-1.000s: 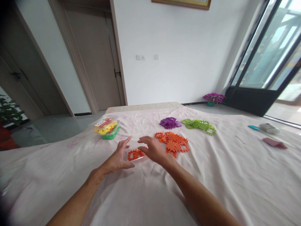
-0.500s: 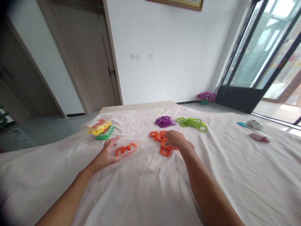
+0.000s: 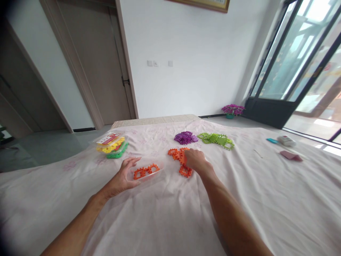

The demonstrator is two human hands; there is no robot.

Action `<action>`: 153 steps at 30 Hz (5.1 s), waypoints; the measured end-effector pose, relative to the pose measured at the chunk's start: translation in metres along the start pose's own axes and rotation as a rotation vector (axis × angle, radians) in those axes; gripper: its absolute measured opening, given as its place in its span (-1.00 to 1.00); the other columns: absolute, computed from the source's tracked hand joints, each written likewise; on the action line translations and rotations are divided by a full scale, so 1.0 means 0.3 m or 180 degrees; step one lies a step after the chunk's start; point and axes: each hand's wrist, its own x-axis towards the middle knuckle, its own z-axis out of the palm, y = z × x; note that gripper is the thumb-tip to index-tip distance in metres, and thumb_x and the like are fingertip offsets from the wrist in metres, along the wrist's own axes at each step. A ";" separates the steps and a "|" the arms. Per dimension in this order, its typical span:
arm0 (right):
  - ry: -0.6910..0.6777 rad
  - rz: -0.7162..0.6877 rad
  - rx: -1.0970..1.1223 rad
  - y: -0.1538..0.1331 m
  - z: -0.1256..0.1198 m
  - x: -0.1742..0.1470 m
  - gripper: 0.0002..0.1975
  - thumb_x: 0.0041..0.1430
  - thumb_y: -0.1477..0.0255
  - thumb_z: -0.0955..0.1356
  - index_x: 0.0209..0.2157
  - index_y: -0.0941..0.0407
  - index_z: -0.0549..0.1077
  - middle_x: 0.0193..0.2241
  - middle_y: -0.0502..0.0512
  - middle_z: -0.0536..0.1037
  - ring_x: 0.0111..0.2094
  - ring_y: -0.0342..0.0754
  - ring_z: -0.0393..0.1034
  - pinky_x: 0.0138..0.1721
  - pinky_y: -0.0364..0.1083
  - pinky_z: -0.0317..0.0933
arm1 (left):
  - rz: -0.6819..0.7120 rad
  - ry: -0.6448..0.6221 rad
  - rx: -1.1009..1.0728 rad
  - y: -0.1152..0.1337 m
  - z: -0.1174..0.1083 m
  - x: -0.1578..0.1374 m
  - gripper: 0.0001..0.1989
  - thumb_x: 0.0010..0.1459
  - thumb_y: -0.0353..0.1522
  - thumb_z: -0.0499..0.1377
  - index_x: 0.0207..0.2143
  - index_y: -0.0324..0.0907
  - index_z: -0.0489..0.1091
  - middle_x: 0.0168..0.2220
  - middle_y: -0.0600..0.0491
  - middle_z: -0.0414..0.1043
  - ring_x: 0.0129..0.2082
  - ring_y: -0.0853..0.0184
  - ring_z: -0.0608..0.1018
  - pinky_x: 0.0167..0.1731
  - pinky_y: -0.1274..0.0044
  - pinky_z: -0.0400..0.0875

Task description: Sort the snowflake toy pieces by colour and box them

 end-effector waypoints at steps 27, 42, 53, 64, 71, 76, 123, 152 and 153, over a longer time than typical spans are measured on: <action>0.1033 -0.0760 0.1257 -0.033 0.006 0.035 -0.63 0.20 0.52 0.32 0.04 0.11 0.52 0.04 0.18 0.55 0.07 0.09 0.41 0.11 -0.01 0.21 | -0.0097 0.0038 -0.0032 0.013 0.007 -0.005 -0.19 -0.03 -0.26 0.34 0.27 -0.04 0.14 0.25 -0.09 -0.03 0.22 0.10 0.31 0.24 0.23 0.28; 0.0326 -0.0269 0.0402 0.102 0.109 0.098 -0.68 0.07 0.49 0.37 -0.09 0.16 0.51 -0.10 0.26 0.50 -0.08 0.08 0.40 -0.12 -0.10 0.16 | 0.0430 0.0862 0.0018 -0.037 0.042 0.000 -0.24 -0.05 -0.34 0.33 0.22 -0.03 0.20 0.17 -0.07 0.09 0.20 0.09 0.32 0.19 0.17 0.34; 0.0418 -0.0121 0.0331 0.104 0.116 0.097 -0.82 0.18 0.40 0.34 -0.20 0.17 0.49 -0.14 0.26 0.48 -0.11 0.07 0.40 -0.17 -0.09 0.12 | 0.0286 0.0608 -0.0113 -0.001 0.026 0.004 -0.29 -0.06 -0.32 0.36 0.18 0.00 0.28 0.18 -0.07 0.12 0.08 0.13 0.44 0.09 0.20 0.42; 0.0738 -0.0375 0.1099 0.075 0.072 0.089 -0.58 0.14 0.33 0.38 0.04 0.13 0.48 -0.12 0.21 0.57 -0.12 0.07 0.44 -0.15 -0.09 0.22 | 0.0132 0.0463 0.0201 -0.026 0.035 0.004 -0.30 -0.09 -0.30 0.37 0.16 -0.04 0.33 0.21 -0.08 0.08 0.25 0.05 0.28 0.23 0.18 0.28; 0.0981 -0.1458 0.1953 -0.083 0.005 0.014 -0.49 0.15 0.34 0.41 0.15 0.09 0.42 -0.02 0.18 0.55 -0.09 0.04 0.46 -0.07 -0.04 0.29 | -0.0073 0.0320 0.0325 -0.008 0.039 0.004 -0.28 -0.07 -0.25 0.36 0.18 -0.07 0.30 0.25 -0.11 0.01 0.28 0.00 0.23 0.26 0.14 0.23; 0.1050 -0.1762 0.1578 -0.191 0.003 -0.030 -0.57 0.21 0.39 0.40 0.12 0.12 0.45 -0.06 0.21 0.56 -0.08 0.04 0.44 -0.02 0.00 0.28 | -0.0026 0.0330 0.0160 0.010 0.039 0.004 -0.23 -0.07 -0.26 0.36 0.22 -0.05 0.23 0.22 -0.11 0.02 0.23 0.03 0.31 0.22 0.16 0.30; 0.1084 -0.0420 0.1755 -0.078 0.090 0.061 -0.40 0.11 0.39 0.44 0.20 0.08 0.36 0.11 0.24 0.45 0.06 0.11 0.39 0.06 0.00 0.23 | 0.0109 0.0446 -0.0090 -0.009 0.059 0.006 -0.19 -0.12 -0.33 0.37 0.22 -0.05 0.20 0.22 -0.11 0.03 0.28 0.00 0.20 0.27 0.09 0.17; 0.0774 -0.0378 0.0714 -0.080 0.132 0.079 -0.65 0.14 0.36 0.38 -0.02 0.09 0.52 -0.06 0.20 0.57 0.06 0.15 0.35 0.02 -0.03 0.15 | -0.0056 -0.0097 0.0316 0.052 0.026 -0.009 -0.83 0.02 -0.25 0.34 -0.32 -0.11 0.54 0.37 -0.05 -0.08 0.25 -0.05 0.32 0.19 0.14 0.30; 0.0699 -0.0352 0.0627 -0.077 0.137 0.081 -0.66 0.13 0.35 0.39 -0.04 0.10 0.52 -0.08 0.22 0.58 0.04 0.16 0.36 0.00 -0.03 0.15 | -0.0050 -0.0096 0.0331 0.051 0.026 -0.009 -0.83 0.03 -0.24 0.34 -0.34 -0.11 0.54 0.37 -0.05 -0.07 0.24 -0.04 0.33 0.18 0.15 0.31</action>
